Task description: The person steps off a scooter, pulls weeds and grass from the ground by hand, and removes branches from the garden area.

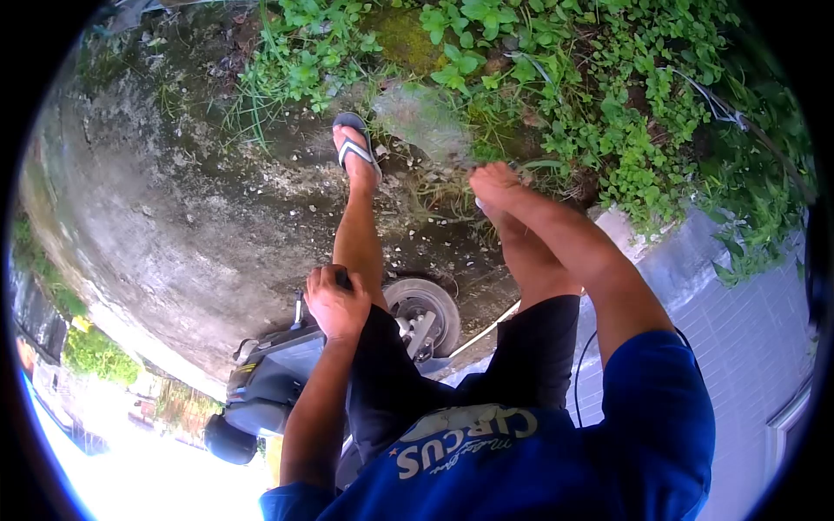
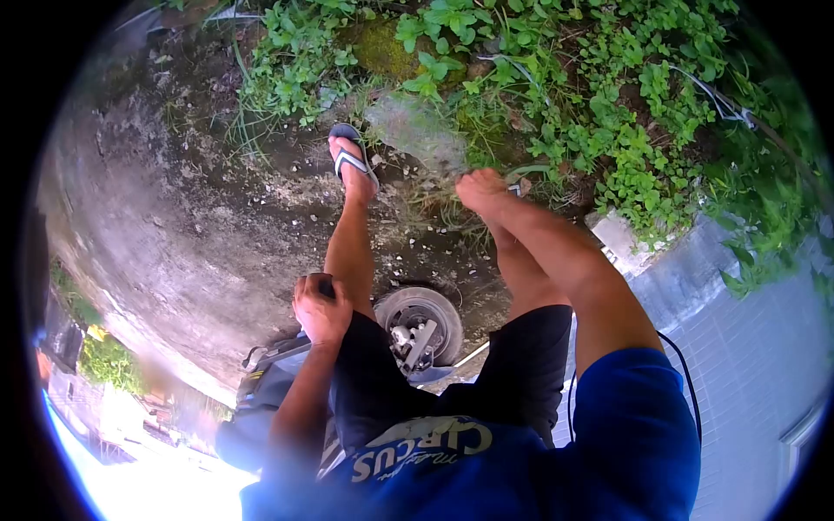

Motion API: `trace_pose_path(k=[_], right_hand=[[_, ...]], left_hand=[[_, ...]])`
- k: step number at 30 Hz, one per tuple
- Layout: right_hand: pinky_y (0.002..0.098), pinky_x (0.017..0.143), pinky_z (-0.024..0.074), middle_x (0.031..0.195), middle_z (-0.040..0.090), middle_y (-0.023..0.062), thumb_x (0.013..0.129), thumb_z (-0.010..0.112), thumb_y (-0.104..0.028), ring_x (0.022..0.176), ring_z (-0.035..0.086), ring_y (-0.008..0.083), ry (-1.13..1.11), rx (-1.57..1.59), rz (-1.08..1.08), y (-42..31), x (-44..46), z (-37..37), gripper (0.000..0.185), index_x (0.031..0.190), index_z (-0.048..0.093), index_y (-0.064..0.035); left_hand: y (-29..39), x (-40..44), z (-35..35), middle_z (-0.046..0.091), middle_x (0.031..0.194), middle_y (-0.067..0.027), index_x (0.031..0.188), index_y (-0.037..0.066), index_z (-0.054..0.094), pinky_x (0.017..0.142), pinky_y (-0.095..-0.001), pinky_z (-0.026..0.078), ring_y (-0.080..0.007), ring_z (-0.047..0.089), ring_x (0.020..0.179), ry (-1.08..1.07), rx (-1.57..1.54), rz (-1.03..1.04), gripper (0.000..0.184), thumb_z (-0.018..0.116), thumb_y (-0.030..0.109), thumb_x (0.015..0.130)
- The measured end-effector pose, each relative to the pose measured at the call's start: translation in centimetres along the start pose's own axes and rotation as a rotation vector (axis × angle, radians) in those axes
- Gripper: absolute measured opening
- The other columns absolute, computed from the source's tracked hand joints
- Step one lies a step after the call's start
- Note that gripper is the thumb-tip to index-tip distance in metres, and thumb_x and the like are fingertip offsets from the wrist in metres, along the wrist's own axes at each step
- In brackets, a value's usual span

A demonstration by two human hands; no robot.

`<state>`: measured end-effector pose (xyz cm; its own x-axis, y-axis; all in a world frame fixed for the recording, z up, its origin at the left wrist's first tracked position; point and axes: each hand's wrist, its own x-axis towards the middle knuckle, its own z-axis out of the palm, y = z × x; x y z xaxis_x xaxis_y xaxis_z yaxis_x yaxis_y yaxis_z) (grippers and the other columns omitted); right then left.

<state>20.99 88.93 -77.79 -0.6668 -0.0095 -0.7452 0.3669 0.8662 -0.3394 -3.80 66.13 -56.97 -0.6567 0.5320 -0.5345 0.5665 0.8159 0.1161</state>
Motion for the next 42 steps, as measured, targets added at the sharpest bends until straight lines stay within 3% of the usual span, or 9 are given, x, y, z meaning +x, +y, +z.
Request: trace_pose_path(k=[3, 8, 11, 12, 19, 20, 24, 37, 42], right_hand=[[0.0434, 0.06, 0.0566, 0.102, 0.074, 0.0177, 0.088, 0.053, -0.009, 0.073, 0.072, 0.0246, 0.15, -0.182, -0.016, 0.8, 3.6, -3.5, 0.032, 0.114, 0.069, 0.0011], [0.0383, 0.09, 0.0495, 0.147, 0.049, 0.0202, 0.095, 0.048, -0.014, 0.127, 0.053, 0.0309, 0.371, -0.464, -0.146, 0.9, 13.1, -10.0, 0.052, 0.146, 0.049, -0.001], [0.0425, 0.109, 0.0334, 0.155, 0.041, 0.0179, 0.099, 0.045, -0.018, 0.145, 0.03, 0.0341, 0.304, -0.838, -0.097, 1.8, 17.0, -11.0, 0.054, 0.151, 0.042, -0.0025], [0.0451, 0.117, 0.0251, 0.156, 0.036, 0.026, 0.1, 0.047, -0.02, 0.146, 0.033, 0.0378, 0.071, -0.98, -0.14, 1.7, 17.1, -11.6, 0.062, 0.157, 0.03, -0.0038], [0.0426, 0.118, 0.0271, 0.142, 0.055, 0.0217, 0.098, 0.046, -0.016, 0.139, 0.044, 0.0335, 0.139, -0.494, -0.027, 1.4, 19.3, -12.3, 0.049, 0.144, 0.043, 0.0001], [0.0422, 0.115, 0.0318, 0.128, 0.063, 0.0177, 0.096, 0.048, -0.017, 0.125, 0.056, 0.0295, 0.423, -0.572, -0.058, 2.3, 20.3, -10.5, 0.045, 0.137, 0.05, 0.0001], [0.0412, 0.103, 0.0401, 0.097, 0.069, 0.011, 0.091, 0.053, -0.019, 0.108, 0.058, 0.0273, 0.434, -0.627, -0.183, 3.0, 21.8, -10.3, 0.031, 0.112, 0.066, -0.0005], [0.0452, 0.1, 0.0416, 0.09, 0.072, 0.0057, 0.085, 0.058, -0.023, 0.1, 0.063, 0.0249, 0.281, -0.357, -0.453, 4.7, 22.4, -8.8, 0.021, 0.077, 0.073, -0.0115], [0.0444, 0.079, 0.0512, 0.089, 0.071, 0.0147, 0.084, 0.054, -0.015, 0.083, 0.067, 0.0303, -0.034, -0.336, -0.479, 3.6, 17.0, -7.6, 0.018, 0.083, 0.068, -0.0049]], left_hand=[[0.0, -0.4, 0.1, 0.062, 0.088, -0.0116, 0.083, 0.008, 0.063, 0.081, -0.0476, 0.048, -0.0341, 0.061, 0.09, 0.012, -0.028, -0.039, 0.013, 0.068, 0.017, 0.077], [0.2, -0.7, 0.2, 0.061, 0.088, -0.0113, 0.082, 0.008, 0.062, 0.078, -0.0469, 0.048, -0.0336, 0.061, 0.089, 0.022, -0.036, -0.056, 0.014, 0.068, 0.02, 0.078], [0.1, -1.2, 0.3, 0.06, 0.086, -0.0111, 0.083, 0.009, 0.064, 0.076, -0.0464, 0.047, -0.0331, 0.061, 0.087, 0.052, -0.035, -0.062, 0.014, 0.068, 0.022, 0.079], [0.0, -1.3, 0.5, 0.06, 0.086, -0.011, 0.084, 0.009, 0.064, 0.076, -0.0464, 0.047, -0.033, 0.061, 0.087, 0.076, -0.043, -0.055, 0.014, 0.067, 0.022, 0.079], [0.3, -2.5, 0.7, 0.06, 0.085, -0.0108, 0.085, 0.009, 0.064, 0.076, -0.045, 0.046, -0.0326, 0.06, 0.087, 0.057, -0.092, -0.083, 0.014, 0.069, 0.021, 0.079], [0.1, -3.0, 0.7, 0.06, 0.085, -0.0107, 0.085, 0.009, 0.064, 0.076, -0.0451, 0.046, -0.0326, 0.06, 0.087, 0.064, -0.105, -0.09, 0.014, 0.069, 0.021, 0.079], [-0.1, -2.0, 0.6, 0.061, 0.088, -0.0126, 0.089, 0.007, 0.064, 0.079, -0.0468, 0.048, -0.0358, 0.062, 0.086, 0.09, -0.127, -0.111, 0.013, 0.07, 0.016, 0.081], [-0.4, -3.2, 1.4, 0.061, 0.087, -0.0123, 0.088, 0.007, 0.065, 0.078, -0.046, 0.047, -0.0343, 0.06, 0.086, 0.105, -0.137, -0.144, 0.013, 0.069, 0.017, 0.081], [0.0, -2.9, 0.9, 0.06, 0.085, -0.0111, 0.086, 0.007, 0.064, 0.077, -0.0457, 0.047, -0.0334, 0.06, 0.087, 0.14, -0.169, -0.126, 0.013, 0.069, 0.018, 0.081]])
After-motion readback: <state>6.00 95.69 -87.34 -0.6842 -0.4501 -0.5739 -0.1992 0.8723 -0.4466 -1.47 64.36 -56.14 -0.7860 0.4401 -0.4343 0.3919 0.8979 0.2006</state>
